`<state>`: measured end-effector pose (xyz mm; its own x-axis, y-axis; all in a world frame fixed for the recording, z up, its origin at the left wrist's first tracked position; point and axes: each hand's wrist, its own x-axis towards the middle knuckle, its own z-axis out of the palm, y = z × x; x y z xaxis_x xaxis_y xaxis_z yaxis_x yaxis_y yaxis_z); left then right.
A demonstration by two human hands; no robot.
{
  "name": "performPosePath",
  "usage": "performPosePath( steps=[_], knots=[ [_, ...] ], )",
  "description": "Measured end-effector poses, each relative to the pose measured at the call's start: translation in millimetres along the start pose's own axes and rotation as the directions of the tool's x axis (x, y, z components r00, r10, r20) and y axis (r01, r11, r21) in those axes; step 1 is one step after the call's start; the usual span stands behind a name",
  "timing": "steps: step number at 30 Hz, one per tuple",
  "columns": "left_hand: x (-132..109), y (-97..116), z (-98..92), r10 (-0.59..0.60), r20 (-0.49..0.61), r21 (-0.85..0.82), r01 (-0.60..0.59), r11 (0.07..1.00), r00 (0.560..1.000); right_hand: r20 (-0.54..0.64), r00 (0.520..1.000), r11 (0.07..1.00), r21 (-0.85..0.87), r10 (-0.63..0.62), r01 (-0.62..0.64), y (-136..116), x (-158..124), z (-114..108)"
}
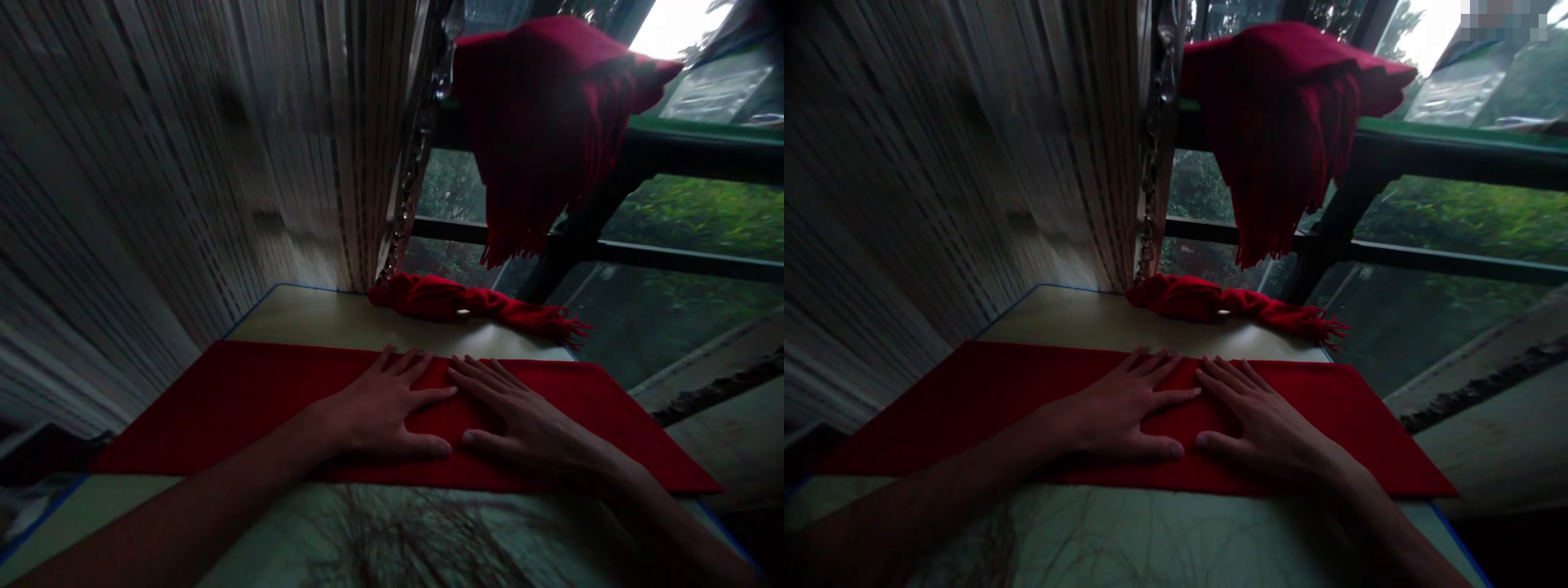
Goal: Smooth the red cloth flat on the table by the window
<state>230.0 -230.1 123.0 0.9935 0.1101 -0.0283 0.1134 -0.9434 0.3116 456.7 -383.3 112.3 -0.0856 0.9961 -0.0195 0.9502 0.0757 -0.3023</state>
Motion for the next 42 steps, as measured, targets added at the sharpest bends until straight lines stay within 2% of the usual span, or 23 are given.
performPosePath(
  steps=[3, 7, 11, 13, 15, 17, 19, 21, 24, 27, 35, 42],
  knots=[
    [0.1, 0.5, 0.3, 0.002, -0.009, -0.008, -0.002, 1.000, 1.000, -0.032, 0.999, 1.000, 0.000, 0.006, -0.006, 1.9, 1.3, 4.5],
    [1.5, 1.1, 0.3, 0.005, -0.001, -0.022, -0.005, 1.000, 1.000, -0.147, 0.989, 0.999, -0.033, 0.025, -0.030, 1.4, 4.6, 10.4],
    [6.6, -5.5, 3.1, -0.014, -0.030, -0.131, 0.010, 0.991, 0.999, -0.185, 0.982, 0.998, -0.033, 0.043, -0.050, -7.5, 18.6, 11.3],
    [10.1, -11.6, 5.4, -0.033, -0.130, -0.253, -0.001, 0.968, 0.991, -0.177, 0.982, 0.997, -0.009, 0.071, -0.073, -13.5, 30.7, 13.0],
    [12.7, -17.4, 7.9, -0.099, -0.267, -0.355, -0.002, 0.935, 0.959, -0.200, 0.976, 0.996, -0.009, 0.089, -0.093, -19.8, 43.0, 17.3],
    [13.7, -20.8, 10.7, -0.177, -0.367, -0.402, 0.016, 0.916, 0.913, -0.231, 0.969, 0.995, -0.019, 0.090, -0.098, -25.9, 52.2, 24.1],
    [13.2, -21.2, 13.6, -0.191, -0.404, -0.370, 0.030, 0.928, 0.895, -0.243, 0.967, 0.995, -0.035, 0.082, -0.093, -30.7, 56.1, 31.2],
    [11.8, -18.7, 15.9, -0.165, -0.377, -0.258, 0.068, 0.964, 0.911, -0.231, 0.971, 0.994, -0.070, 0.060, -0.078, -33.2, 55.3, 36.0],
    [9.4, -11.9, 15.9, -0.173, -0.238, -0.034, 0.170, 0.985, 0.956, -0.201, 0.979, 0.991, -0.118, 0.045, -0.069, -33.5, 50.3, 36.8],
    [7.0, -4.9, 12.2, -0.205, -0.155, 0.057, 0.216, 0.975, 0.966, -0.175, 0.983, 0.991, -0.107, 0.063, -0.083, -33.0, 46.7, 33.1],
    [4.7, -2.3, 9.5, -0.146, -0.139, 0.062, 0.156, 0.986, 0.979, -0.167, 0.984, 0.995, -0.068, 0.064, -0.076, -31.8, 45.2, 30.9],
    [1.4, -1.4, 3.7, -0.145, -0.026, 0.028, 0.146, 0.989, 0.989, -0.108, 0.993, 0.997, -0.053, 0.042, -0.048, -26.7, 41.4, 28.1]
  ],
)
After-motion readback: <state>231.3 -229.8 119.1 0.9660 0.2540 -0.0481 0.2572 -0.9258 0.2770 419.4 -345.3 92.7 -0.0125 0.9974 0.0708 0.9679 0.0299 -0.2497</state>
